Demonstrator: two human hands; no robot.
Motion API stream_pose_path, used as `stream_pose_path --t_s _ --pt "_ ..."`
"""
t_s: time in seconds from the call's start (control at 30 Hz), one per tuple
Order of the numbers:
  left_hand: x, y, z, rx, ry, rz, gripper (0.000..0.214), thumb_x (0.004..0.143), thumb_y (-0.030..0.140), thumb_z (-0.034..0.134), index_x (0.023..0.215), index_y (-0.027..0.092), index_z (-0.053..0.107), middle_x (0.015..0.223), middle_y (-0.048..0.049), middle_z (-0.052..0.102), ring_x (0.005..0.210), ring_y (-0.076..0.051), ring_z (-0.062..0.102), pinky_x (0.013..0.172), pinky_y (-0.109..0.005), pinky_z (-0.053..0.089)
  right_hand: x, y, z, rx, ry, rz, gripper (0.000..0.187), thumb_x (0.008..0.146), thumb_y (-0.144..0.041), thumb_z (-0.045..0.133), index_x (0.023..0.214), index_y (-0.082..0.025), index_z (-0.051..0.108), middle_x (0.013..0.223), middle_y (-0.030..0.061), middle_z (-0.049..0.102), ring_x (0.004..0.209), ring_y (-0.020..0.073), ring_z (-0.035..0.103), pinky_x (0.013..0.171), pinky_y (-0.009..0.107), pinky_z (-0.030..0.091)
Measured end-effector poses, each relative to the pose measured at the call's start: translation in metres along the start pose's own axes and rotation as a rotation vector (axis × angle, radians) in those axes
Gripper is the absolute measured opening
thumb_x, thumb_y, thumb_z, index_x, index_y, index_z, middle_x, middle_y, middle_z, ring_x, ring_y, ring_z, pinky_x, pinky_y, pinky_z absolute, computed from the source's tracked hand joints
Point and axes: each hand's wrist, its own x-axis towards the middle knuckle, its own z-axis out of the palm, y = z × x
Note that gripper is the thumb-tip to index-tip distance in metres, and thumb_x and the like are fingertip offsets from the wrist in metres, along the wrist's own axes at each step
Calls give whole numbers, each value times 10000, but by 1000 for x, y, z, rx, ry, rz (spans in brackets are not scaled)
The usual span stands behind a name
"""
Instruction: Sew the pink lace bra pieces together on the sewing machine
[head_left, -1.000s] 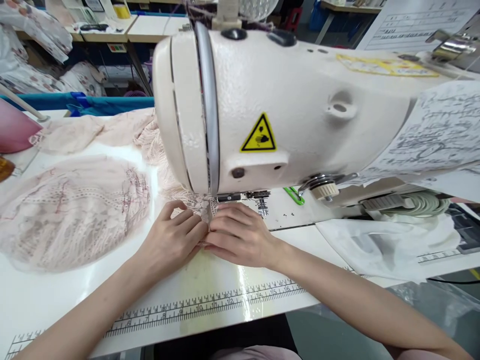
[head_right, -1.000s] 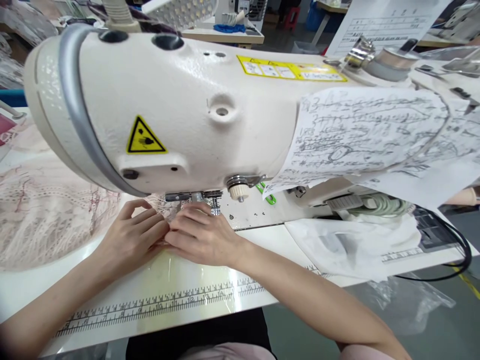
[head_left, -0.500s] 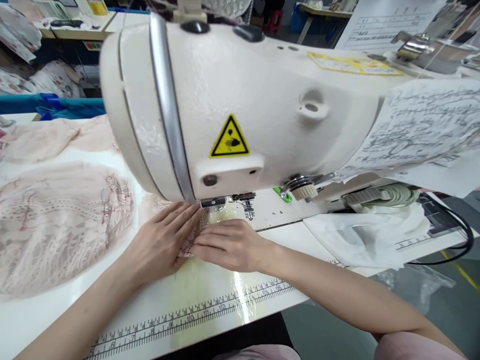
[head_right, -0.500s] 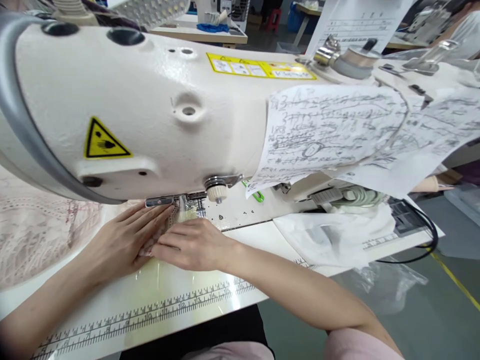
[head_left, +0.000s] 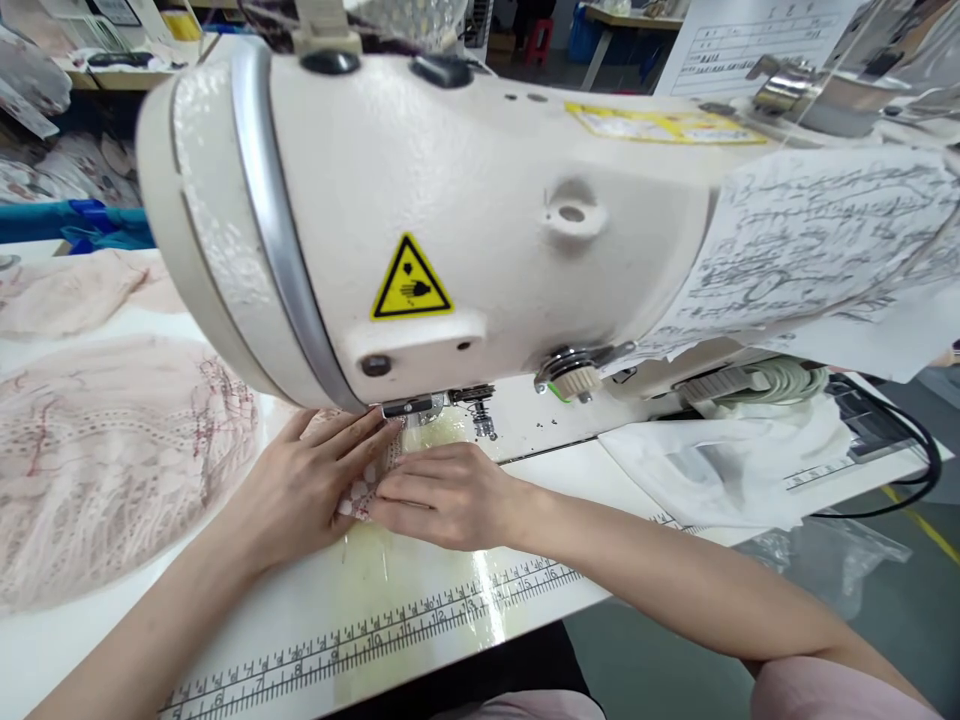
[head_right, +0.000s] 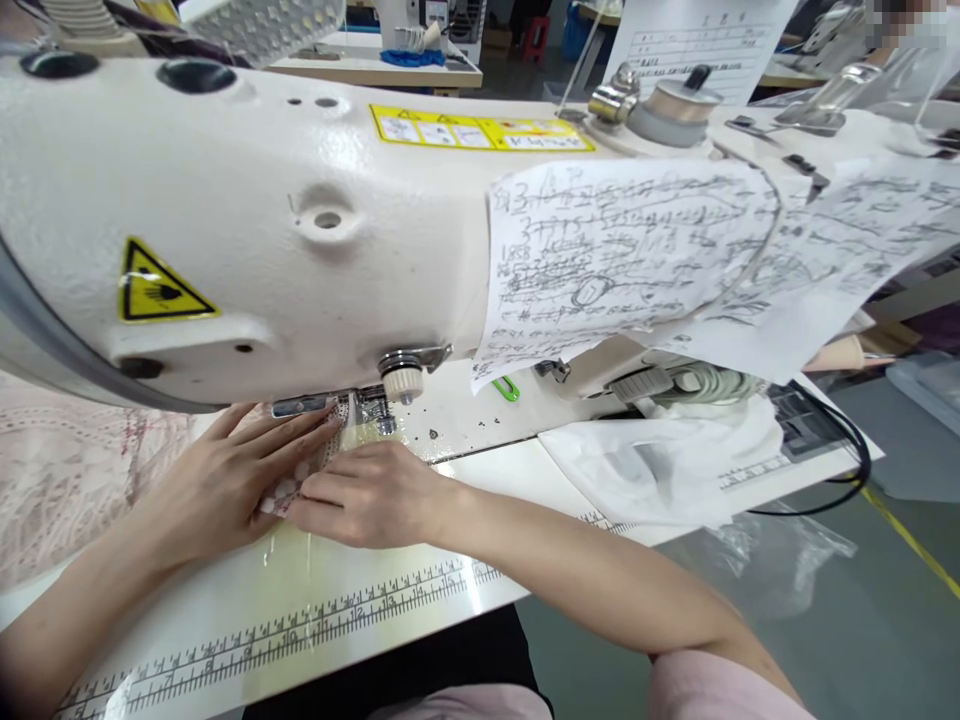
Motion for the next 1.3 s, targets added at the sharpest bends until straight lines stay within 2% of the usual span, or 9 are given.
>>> stream_pose_path --t_s 0.17,0.53,0.8,0.97,1.13,1.3 --pt "0 1 0 26 -34 -9 665 799 273 485 1453 198 391 1428 -111 507 1178 -304 593 967 -515 395 -1 0 -1 -10 -9 -7 167 924 -186 565 808 -224 680 768 -105 713 705 43 630 703 179 531" --pt "2 5 3 33 -33 -63 589 865 328 450 1433 175 429 1389 -120 552 1141 -318 607 986 -526 372 0 4 -4 -15 56 18 156 894 -156 595 770 -206 673 685 -108 691 626 46 611 735 177 554" --pt "2 10 7 90 -1 -77 566 900 380 403 1413 146 450 1357 -144 578 1145 -322 600 1001 -547 346 -2 8 -8 -45 15 30 190 919 -142 560 768 -198 660 674 -93 681 590 45 582 747 185 553" --pt "4 14 8 106 4 -82 561 914 391 382 1405 129 460 1330 -158 598 1136 -324 604 970 -543 366 -5 12 -11 -50 -23 46 170 891 -72 561 836 -193 668 726 -86 684 631 50 591 737 190 544" --pt "5 16 7 130 17 -99 532 926 381 356 1384 146 488 1304 -156 617 1123 -314 612 960 -552 368 -8 15 -9 -86 -24 66 201 875 -47 552 854 -211 666 736 -97 680 653 52 584 650 195 499" --pt "7 19 5 152 26 -100 506 925 368 374 1367 162 507 1266 -150 643 1110 -305 616 961 -547 370 -6 14 -12 -161 -17 114 207 883 -67 538 820 -222 659 708 -99 666 698 71 572 502 223 339"
